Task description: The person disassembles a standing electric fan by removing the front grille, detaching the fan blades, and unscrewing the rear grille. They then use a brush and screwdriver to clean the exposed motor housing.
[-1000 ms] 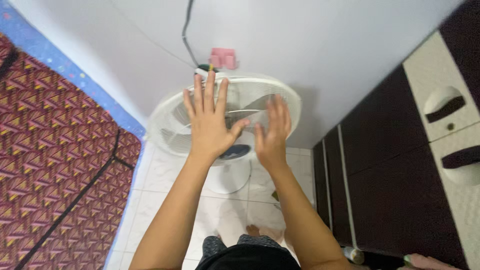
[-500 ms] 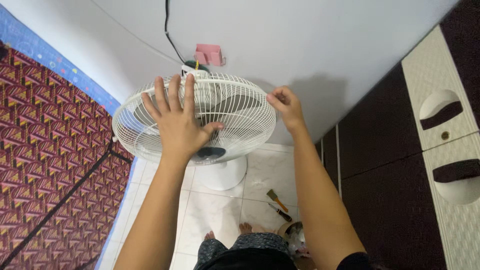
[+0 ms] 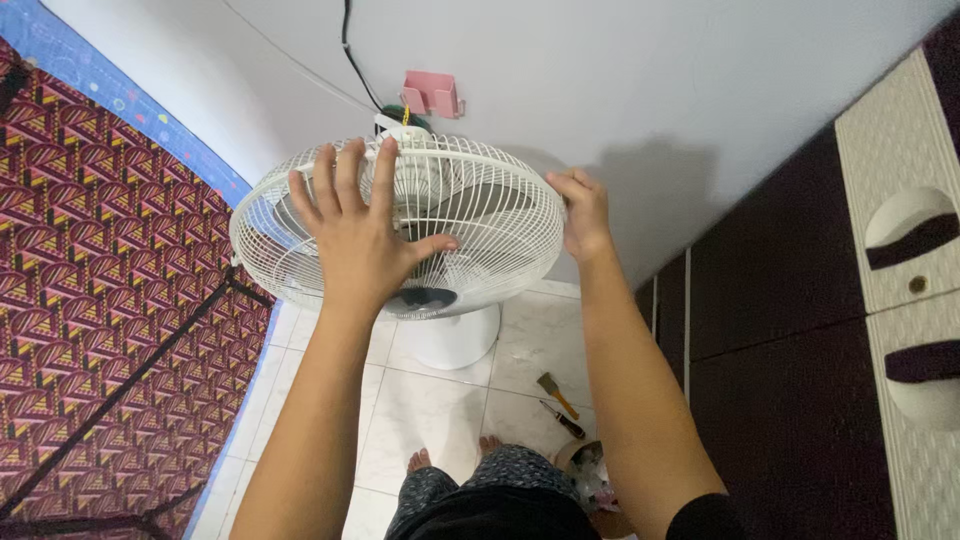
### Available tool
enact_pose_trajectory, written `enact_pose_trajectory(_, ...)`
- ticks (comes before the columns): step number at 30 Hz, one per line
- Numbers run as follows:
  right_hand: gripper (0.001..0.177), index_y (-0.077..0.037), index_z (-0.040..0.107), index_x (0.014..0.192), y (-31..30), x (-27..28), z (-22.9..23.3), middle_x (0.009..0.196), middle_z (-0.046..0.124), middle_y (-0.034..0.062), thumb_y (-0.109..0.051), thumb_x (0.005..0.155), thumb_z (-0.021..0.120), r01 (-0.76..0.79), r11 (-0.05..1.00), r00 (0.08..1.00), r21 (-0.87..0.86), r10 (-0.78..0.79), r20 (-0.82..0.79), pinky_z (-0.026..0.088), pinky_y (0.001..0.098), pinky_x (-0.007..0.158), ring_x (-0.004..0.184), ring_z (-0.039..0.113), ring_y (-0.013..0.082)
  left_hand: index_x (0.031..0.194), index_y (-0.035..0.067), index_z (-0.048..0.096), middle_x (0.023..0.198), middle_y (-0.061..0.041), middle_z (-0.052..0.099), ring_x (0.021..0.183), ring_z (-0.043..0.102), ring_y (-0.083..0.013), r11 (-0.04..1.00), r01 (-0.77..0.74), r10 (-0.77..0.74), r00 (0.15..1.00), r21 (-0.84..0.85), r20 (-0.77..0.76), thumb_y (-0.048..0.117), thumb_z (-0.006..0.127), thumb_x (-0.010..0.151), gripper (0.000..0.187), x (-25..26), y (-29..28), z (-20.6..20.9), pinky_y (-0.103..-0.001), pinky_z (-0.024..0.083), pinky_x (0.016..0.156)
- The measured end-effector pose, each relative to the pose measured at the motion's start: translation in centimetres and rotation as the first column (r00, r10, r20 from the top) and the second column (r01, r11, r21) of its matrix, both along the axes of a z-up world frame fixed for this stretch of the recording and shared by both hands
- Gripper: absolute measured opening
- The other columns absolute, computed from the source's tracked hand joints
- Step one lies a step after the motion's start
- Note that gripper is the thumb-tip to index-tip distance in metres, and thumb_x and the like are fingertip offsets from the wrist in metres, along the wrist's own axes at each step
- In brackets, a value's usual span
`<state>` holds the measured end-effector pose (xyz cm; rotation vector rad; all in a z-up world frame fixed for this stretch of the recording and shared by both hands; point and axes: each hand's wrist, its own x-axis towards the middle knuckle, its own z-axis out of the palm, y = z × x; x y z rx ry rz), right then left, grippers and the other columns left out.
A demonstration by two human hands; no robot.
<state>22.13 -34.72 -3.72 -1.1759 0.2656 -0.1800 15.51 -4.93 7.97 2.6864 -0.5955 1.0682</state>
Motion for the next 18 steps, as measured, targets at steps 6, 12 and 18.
enact_pose_trajectory(6,0.021,-0.007,0.057,0.067,0.3,0.8,0.0,0.065,0.056,0.0018,-0.003,0.086,0.063,-0.022,0.994,0.997,0.108,0.014,0.081,0.041,0.0286,0.045,0.052,0.05,0.0109,0.158,0.013,0.044,0.15,-0.017,0.038,0.146,0.03,-0.0404,0.999,0.009,-0.009,1.0,-0.031,0.004,0.096,0.069,0.066,0.127,0.3,0.1,0.5,-0.07,0.011,0.12)
enact_pose_trajectory(12,0.021,-0.007,0.056,0.065,-0.8,1.6,-1.4,0.063,0.057,0.0029,-0.001,0.084,0.062,-0.088,0.988,0.991,0.124,0.074,0.113,0.041,0.0298,0.045,0.05,0.05,0.0119,0.156,0.014,0.046,0.147,-0.016,0.04,0.145,0.032,-0.0381,0.999,0.007,-0.007,1.0,-0.039,0.011,0.096,0.07,0.066,0.124,0.3,0.1,0.8,-0.069,0.012,0.119)
enact_pose_trajectory(18,0.016,-0.008,0.06,0.077,-2.1,1.9,-2.7,0.071,0.059,0.0,-0.007,0.092,0.066,-0.186,0.981,0.971,0.05,0.176,0.163,0.043,0.0278,0.05,0.059,0.054,0.0094,0.156,0.014,0.048,0.147,-0.016,0.041,0.146,0.032,-0.0372,0.998,0.012,-0.011,1.0,-0.057,0.017,0.095,0.07,0.067,0.123,0.3,-0.1,0.9,-0.069,0.012,0.12)
